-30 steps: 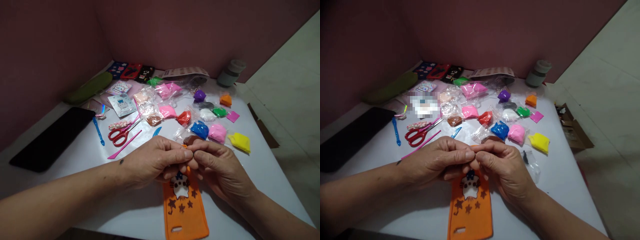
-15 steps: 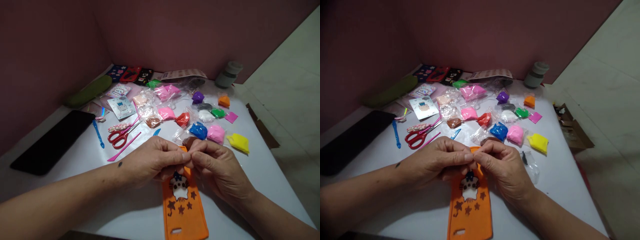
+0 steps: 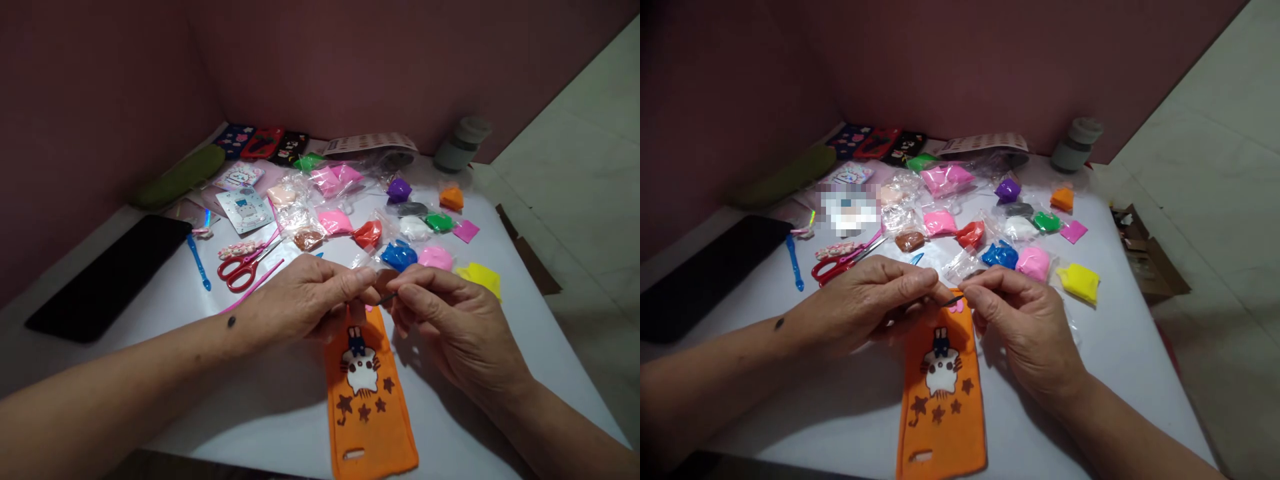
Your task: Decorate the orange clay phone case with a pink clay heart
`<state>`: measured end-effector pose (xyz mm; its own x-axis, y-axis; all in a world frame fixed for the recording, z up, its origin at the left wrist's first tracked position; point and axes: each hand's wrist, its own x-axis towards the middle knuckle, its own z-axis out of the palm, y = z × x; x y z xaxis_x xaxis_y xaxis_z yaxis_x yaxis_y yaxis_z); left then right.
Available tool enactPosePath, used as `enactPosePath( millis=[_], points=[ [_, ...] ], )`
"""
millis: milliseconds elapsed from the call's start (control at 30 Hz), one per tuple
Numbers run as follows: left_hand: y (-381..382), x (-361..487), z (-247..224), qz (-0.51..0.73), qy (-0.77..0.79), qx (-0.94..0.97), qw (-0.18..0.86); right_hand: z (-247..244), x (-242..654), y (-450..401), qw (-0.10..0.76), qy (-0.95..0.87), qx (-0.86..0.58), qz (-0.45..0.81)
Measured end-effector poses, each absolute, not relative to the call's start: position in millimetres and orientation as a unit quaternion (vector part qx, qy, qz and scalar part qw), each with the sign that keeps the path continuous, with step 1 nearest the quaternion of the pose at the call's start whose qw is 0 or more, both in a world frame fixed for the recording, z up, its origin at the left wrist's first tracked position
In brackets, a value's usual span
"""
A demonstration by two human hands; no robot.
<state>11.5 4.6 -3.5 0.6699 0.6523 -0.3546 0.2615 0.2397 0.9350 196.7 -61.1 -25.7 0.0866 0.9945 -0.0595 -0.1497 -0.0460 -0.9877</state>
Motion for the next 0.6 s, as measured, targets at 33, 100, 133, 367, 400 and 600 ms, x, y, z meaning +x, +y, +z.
enactPosePath(
  millis=[33, 100, 133, 367, 400, 600],
  points=[
    [5.4, 11.2, -3.8, 0.144, 0.381, 0.598, 0.69, -26.2, 197.2, -61.1, 0.542, -0.431, -0.497, 0.522],
    [6.5, 11.0, -4.8, 0.154, 0.378, 0.59, 0.697, -27.5, 197.7, -60.8, 0.537, -0.439, -0.498, 0.52],
    [6.8, 11.2, -5.3, 0.159, 0.374, 0.585, 0.702, -28.1, 197.6, -60.6, 0.536, -0.44, -0.498, 0.521],
    [4.0, 17.5, -6.6, 0.15, 0.326, 0.542, 0.76, -31.3, 195.2, -60.1, 0.533, -0.441, -0.489, 0.531],
    [3.3, 18.2, -7.0, 0.15, 0.328, 0.542, 0.759, -31.7, 194.9, -60.1, 0.531, -0.446, -0.485, 0.534],
    [-0.1, 19.3, -8.9, 0.159, 0.349, 0.568, 0.728, -32.3, 196.0, -61.1, 0.528, -0.437, -0.468, 0.558]
  ],
)
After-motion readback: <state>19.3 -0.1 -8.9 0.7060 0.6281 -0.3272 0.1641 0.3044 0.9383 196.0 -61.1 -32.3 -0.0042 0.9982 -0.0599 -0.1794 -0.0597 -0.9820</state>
